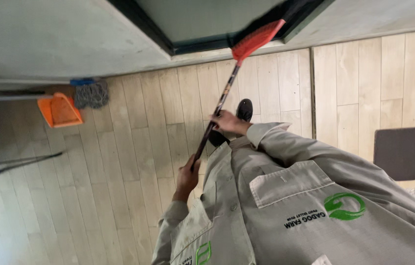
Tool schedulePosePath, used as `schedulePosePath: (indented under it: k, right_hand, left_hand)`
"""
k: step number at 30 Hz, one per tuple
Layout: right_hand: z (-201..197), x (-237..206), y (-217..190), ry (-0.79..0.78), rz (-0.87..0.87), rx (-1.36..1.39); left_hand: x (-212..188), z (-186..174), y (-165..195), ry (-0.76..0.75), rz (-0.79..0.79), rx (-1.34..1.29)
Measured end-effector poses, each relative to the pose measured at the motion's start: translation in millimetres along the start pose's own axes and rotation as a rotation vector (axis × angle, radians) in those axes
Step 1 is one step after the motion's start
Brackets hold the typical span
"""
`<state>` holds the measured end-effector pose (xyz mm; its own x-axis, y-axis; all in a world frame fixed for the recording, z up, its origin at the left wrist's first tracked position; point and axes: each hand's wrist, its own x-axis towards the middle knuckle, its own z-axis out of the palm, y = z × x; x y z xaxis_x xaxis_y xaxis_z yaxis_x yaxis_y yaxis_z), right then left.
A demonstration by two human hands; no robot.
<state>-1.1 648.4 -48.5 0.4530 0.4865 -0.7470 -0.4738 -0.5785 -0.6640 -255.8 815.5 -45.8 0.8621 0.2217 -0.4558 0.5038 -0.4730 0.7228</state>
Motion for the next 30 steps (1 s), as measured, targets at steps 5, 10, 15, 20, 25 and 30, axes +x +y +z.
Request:
schedulePosePath:
  k: [5, 10, 15, 20, 25, 30]
  right_hand:
    - [55, -25, -23, -0.153, -0.565, -0.295]
    - [79, -24, -83, -0.265, -0.741, -0.222]
    - [82, 13, -111, -0.185, -0.599, -0.293]
    - [61, 25, -71, -0.172, 0.119, -0.188]
    - [36, 3, 2, -0.108, 0.348, -0.11]
    - [48, -7, 13, -0.103, -0.058, -0.221]
  left_hand:
    - [-58, 18, -25, 0.287, 0.0, -0.075]
    - [-30, 47, 18, 0.526, -0.04, -0.283]
    - [4, 49, 47, 0.576, -0.139, -0.331]
    - [-18, 63, 36, 0.351, -0.225, -0.027]
    - [-47, 78, 23, 0.222, -0.236, 0.004]
    - [-63, 64, 5, 0.306, -0.13, 0.021]
